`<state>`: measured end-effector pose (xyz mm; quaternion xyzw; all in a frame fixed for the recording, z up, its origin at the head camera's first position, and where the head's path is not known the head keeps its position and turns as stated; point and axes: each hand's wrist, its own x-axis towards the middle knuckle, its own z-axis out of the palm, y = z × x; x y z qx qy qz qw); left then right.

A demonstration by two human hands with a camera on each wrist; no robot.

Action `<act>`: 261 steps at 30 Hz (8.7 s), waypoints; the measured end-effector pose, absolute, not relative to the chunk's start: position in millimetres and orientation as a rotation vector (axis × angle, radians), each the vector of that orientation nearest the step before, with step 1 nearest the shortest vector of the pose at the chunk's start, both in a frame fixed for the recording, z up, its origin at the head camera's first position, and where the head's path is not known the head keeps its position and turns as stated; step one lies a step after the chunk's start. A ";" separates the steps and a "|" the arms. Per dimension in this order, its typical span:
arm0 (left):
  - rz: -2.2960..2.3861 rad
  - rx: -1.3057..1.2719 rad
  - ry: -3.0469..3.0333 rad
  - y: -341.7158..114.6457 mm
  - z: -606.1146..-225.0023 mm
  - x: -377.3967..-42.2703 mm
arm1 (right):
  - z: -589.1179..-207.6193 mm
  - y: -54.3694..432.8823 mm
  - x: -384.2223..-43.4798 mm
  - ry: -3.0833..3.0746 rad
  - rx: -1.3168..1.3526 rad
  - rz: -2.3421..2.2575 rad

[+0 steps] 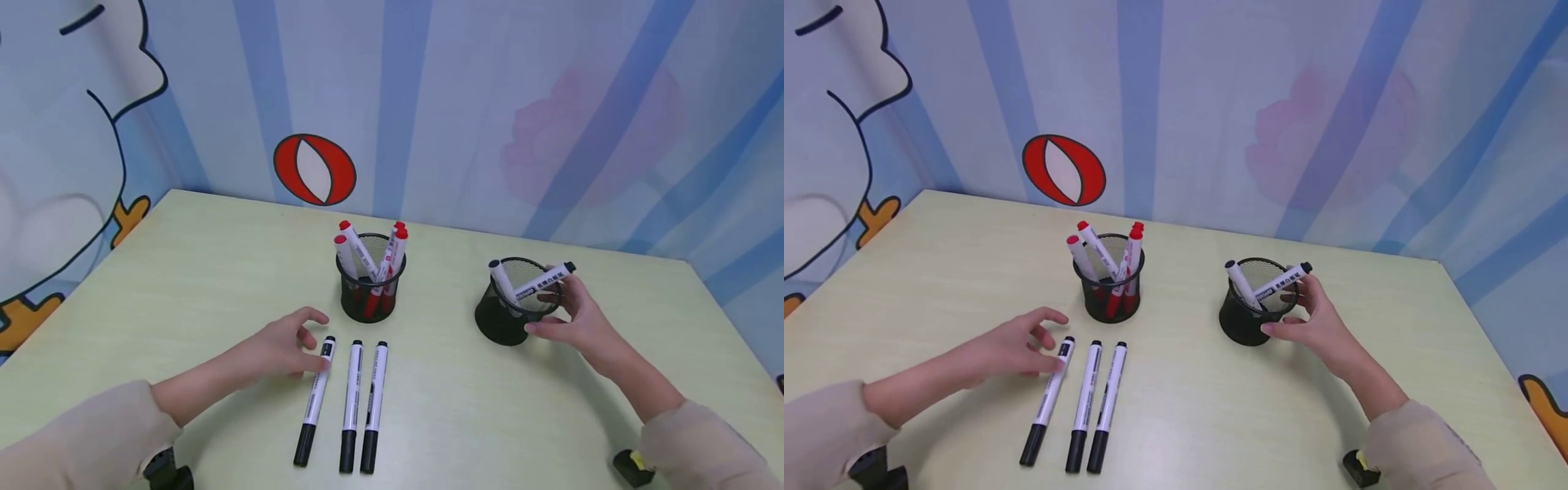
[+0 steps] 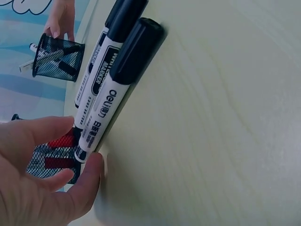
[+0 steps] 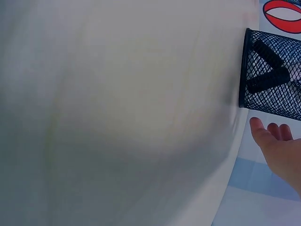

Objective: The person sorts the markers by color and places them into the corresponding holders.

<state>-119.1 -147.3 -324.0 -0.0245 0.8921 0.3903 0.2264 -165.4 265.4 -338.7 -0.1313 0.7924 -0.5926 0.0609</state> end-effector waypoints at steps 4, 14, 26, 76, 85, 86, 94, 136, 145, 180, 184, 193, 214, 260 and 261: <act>1.029 -0.035 2.517 -144.2 -326.1 -117.2 | -339.4 261.9 -167.2 2.374 -0.388 -1.810; 0.997 0.027 2.596 -138.1 -329.5 -113.4 | -343.9 258.1 -167.6 2.410 -0.371 -1.758; 0.852 0.147 2.716 -133.1 -334.0 -110.0 | -345.6 259.2 -168.2 2.397 -0.393 -1.763; 1.355 0.319 2.339 -125.6 -294.0 -113.2 | -342.6 260.5 -167.9 2.381 -0.330 -1.704; 1.416 0.410 2.321 -121.3 -288.0 -111.4 | -342.2 259.8 -169.2 2.379 -0.343 -1.700; 1.424 0.417 2.322 -120.5 -286.8 -111.1 | -342.2 259.9 -169.2 2.377 -0.348 -1.703; 1.495 0.482 2.309 -114.3 -279.3 -111.1 | -343.8 261.4 -169.6 2.359 -0.349 -1.706; 1.848 0.806 2.323 -33.4 -258.4 -125.3 | -343.3 259.9 -172.0 2.375 -0.381 -1.706; 1.896 0.818 2.309 -19.4 -254.5 -135.5 | -343.1 258.9 -172.0 2.390 -0.380 -1.702; 2.135 0.961 2.241 26.2 -247.1 -174.4 | -344.6 262.0 -171.4 2.402 -0.369 -1.670; 2.153 0.973 2.249 30.1 -246.7 -178.3 | -344.7 261.3 -172.1 2.412 -0.373 -1.659; 2.158 1.042 2.235 39.8 -248.3 -185.6 | -342.7 262.0 -172.9 2.416 -0.387 -1.658; 1.903 1.231 2.412 53.0 -283.9 -192.9 | -345.8 264.3 -171.2 2.393 -0.408 -1.672; 1.623 1.540 2.683 51.9 -318.2 -192.4 | -348.6 262.8 -173.0 2.378 -0.429 -1.683; 1.623 1.543 2.682 51.9 -318.6 -192.6 | -348.7 262.7 -172.9 2.379 -0.430 -1.683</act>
